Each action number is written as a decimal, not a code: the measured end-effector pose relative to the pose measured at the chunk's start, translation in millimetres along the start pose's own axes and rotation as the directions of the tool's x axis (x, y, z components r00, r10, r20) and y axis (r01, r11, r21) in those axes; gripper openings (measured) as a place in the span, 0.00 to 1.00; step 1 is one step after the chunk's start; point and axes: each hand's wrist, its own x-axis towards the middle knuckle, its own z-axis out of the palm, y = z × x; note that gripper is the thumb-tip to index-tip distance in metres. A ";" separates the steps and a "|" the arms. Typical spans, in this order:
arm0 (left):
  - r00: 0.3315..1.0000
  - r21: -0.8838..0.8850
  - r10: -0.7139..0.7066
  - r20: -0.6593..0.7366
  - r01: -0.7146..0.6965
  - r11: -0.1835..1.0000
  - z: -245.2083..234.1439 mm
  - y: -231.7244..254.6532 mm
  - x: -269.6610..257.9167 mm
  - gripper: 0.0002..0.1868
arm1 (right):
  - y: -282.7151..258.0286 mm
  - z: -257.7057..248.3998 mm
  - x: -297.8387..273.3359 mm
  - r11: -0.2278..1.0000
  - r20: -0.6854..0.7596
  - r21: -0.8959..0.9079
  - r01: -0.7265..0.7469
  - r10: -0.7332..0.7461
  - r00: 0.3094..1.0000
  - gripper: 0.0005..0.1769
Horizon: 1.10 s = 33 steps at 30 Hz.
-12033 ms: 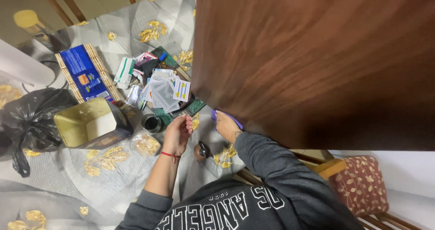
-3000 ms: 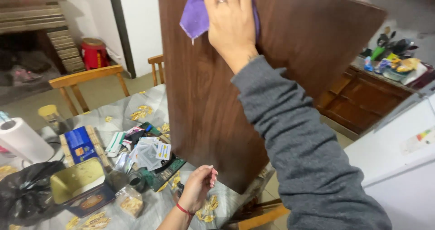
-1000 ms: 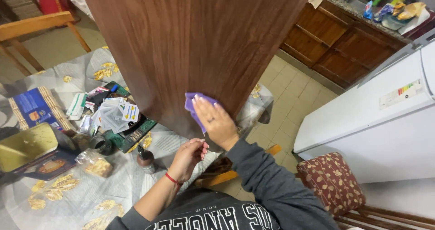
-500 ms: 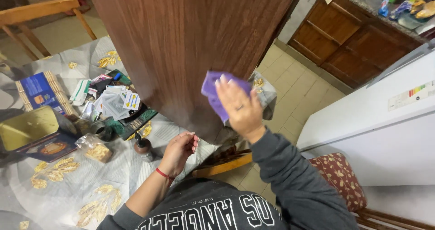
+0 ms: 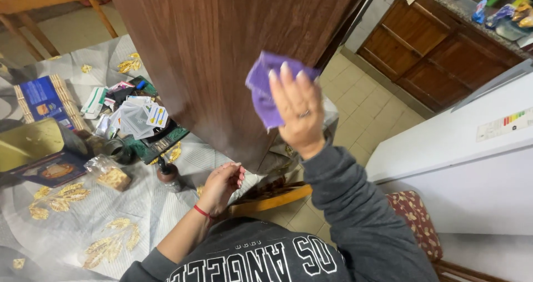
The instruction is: Cleaning a wooden furniture shelf using a spray bottle and a cloth.
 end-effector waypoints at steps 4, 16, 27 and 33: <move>1.000 0.013 -0.001 0.009 0.001 1.000 4.2 -10.5 3.0 0.10 | -16.8 26.1 -74.9 0.995 0.020 0.086 0.054 -0.056 0.998 0.27; 0.999 0.057 -0.002 -0.044 0.005 0.998 4.4 -18.1 7.7 0.10 | -26.6 -14.3 -111.8 0.893 0.155 0.430 -0.137 0.076 0.985 0.28; 1.000 0.026 0.021 -0.017 -0.021 0.999 11.6 -18.2 10.3 0.09 | -2.1 -7.5 36.1 0.839 -0.070 0.486 -0.244 0.315 0.946 0.48; 0.997 -0.024 0.042 -0.068 -0.044 0.999 -5.6 -9.7 17.6 0.10 | 12.9 -24.0 111.3 0.879 -0.178 0.426 -0.214 0.314 0.932 0.45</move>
